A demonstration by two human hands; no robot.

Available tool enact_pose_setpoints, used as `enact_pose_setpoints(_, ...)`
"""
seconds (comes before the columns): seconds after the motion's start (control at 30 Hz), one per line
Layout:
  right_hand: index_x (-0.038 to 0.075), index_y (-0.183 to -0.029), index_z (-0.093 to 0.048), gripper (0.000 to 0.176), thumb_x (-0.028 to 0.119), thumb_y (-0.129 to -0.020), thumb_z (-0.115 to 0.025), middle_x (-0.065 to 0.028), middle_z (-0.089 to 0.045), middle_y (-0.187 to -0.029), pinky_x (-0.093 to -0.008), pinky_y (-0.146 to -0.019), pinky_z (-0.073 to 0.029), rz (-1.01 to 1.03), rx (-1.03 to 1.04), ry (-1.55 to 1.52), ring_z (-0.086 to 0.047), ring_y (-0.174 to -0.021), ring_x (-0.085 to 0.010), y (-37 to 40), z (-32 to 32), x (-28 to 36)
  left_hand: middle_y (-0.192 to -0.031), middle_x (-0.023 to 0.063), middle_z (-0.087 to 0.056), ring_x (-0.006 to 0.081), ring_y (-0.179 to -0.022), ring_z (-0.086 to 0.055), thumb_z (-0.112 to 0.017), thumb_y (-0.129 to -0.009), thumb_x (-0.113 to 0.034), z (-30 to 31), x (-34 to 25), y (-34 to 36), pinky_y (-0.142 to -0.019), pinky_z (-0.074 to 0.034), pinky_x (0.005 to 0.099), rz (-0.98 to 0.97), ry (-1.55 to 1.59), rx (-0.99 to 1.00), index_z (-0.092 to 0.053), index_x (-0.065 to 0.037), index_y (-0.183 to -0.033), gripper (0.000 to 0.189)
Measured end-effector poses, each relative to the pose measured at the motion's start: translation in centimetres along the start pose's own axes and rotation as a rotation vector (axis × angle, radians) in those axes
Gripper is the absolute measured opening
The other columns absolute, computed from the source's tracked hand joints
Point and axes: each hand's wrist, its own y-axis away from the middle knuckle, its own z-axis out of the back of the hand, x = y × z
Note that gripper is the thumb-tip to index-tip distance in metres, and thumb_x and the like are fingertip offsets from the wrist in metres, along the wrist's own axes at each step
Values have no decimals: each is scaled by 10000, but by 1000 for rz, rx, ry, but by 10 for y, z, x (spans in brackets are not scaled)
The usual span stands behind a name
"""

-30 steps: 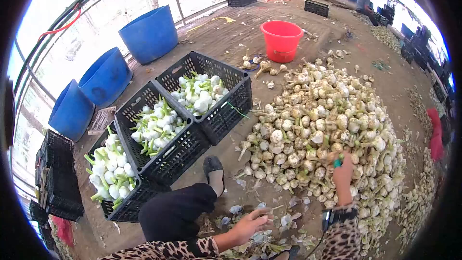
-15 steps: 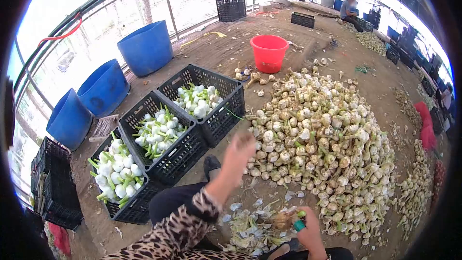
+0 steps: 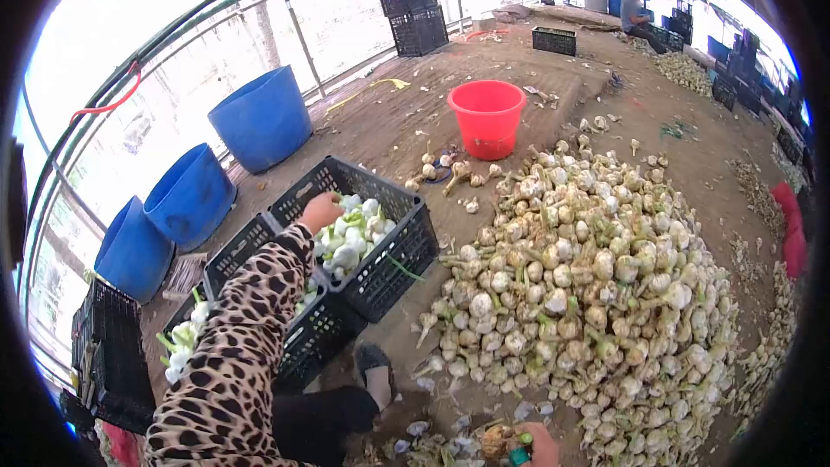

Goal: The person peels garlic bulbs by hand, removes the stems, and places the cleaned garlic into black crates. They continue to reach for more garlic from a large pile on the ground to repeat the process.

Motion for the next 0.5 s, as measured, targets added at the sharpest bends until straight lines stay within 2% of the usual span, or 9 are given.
enact_pose_setpoints(0.03, 3, -1220, -510, 376, 267, -952, -499, -169, -589, -1135, -373, -825, -479, 20, -48, 35, -587, -1003, -291, -9, -1, -2, -1024, 176, -651, 332, -954, -620, -628, -718, -269, -19, 1, -13, -856, -481, 391, -34, -14, 20, -638, -77, -1090, 418)
enact_pose_setpoints(0.07, -7, -1223, -505, 389, 268, -948, -507, -174, -579, -1156, -384, -844, -471, -13, -23, -4, -569, -1036, -309, -18, 0, -9, -1031, 162, -652, 327, -956, -618, -641, -702, -271, -44, 6, -29, -851, -482, 394, -50, 9, 78, -645, -147, -1096, 412)
enact_pose_setpoints(0.17, -9, -1221, -506, 397, 278, -946, -508, -185, -563, -1184, -400, -888, -450, -141, 28, -66, -538, -1090, -321, -41, -10, -41, -1003, 158, -657, 320, -934, -623, -640, -697, -272, -81, -9, -38, -833, -486, 393, -81, -21, 205, -652, -193, -1106, 417)
enact_pose_setpoints(0.2, 3, -1224, -509, 395, 284, -946, -507, -181, -556, -1197, -404, -908, -434, -93, -63, 51, -524, -1109, -324, -46, -17, -48, -997, 154, -659, 319, -927, -624, -642, -698, -272, -103, 0, -48, -832, -486, 390, -88, -13, 269, -654, -212, -1107, 413)
enact_pose_setpoints(0.27, 23, -1230, -512, 382, 281, -949, -502, -171, -554, -1207, -406, -914, -430, -157, 37, -16, -522, -1113, -321, -62, -19, -58, -993, 148, -661, 315, -917, -625, -655, -700, -259, -133, 5, -61, -830, -485, 383, -62, 19, 357, -656, -256, -1103, 404)
enact_pose_setpoints(0.3, 32, -1233, -514, 376, 279, -950, -499, -166, -554, -1211, -407, -917, -428, -190, 83, -48, -521, -1115, -320, -69, -20, -60, -1004, 154, -658, 312, -928, -625, -655, -705, -248, -140, 5, -62, -842, -481, 376, 15, 154, 435, -662, -248, -1094, 389)
enact_pose_setpoints(0.37, 57, -1229, -525, 334, 241, -951, -499, -152, -556, -1213, -410, -917, -429, -197, 91, -57, -522, -1113, -318, -73, -31, -78, -1003, 141, -665, 307, -911, -631, -629, -788, -245, -159, 8, -71, -821, -480, 376, -72, -69, 459, -623, -233, -1161, 373)
enact_pose_setpoints(0.4, 60, -1225, -528, 323, 229, -951, -499, -150, -558, -1209, -411, -917, -429, -201, 93, -66, -523, -1114, -318, -75, -34, -83, -1033, 151, -655, 310, -932, -625, -634, -773, -194, -167, 6, -76, -850, -471, 367, -50, -176, 459, -615, -224, -1178, 407)
enact_pose_setpoints(0.5, 54, -1239, -512, 318, 164, -940, -513, -147, -530, -1251, -416, -954, -400, -130, 117, -71, -483, -1165, -319, -78, -40, -96, -1028, 166, -648, 327, -961, -619, -605, -730, -146, -176, 15, -75, -853, -482, 366, 7, -97, 355, -664, -212, -1098, 379)
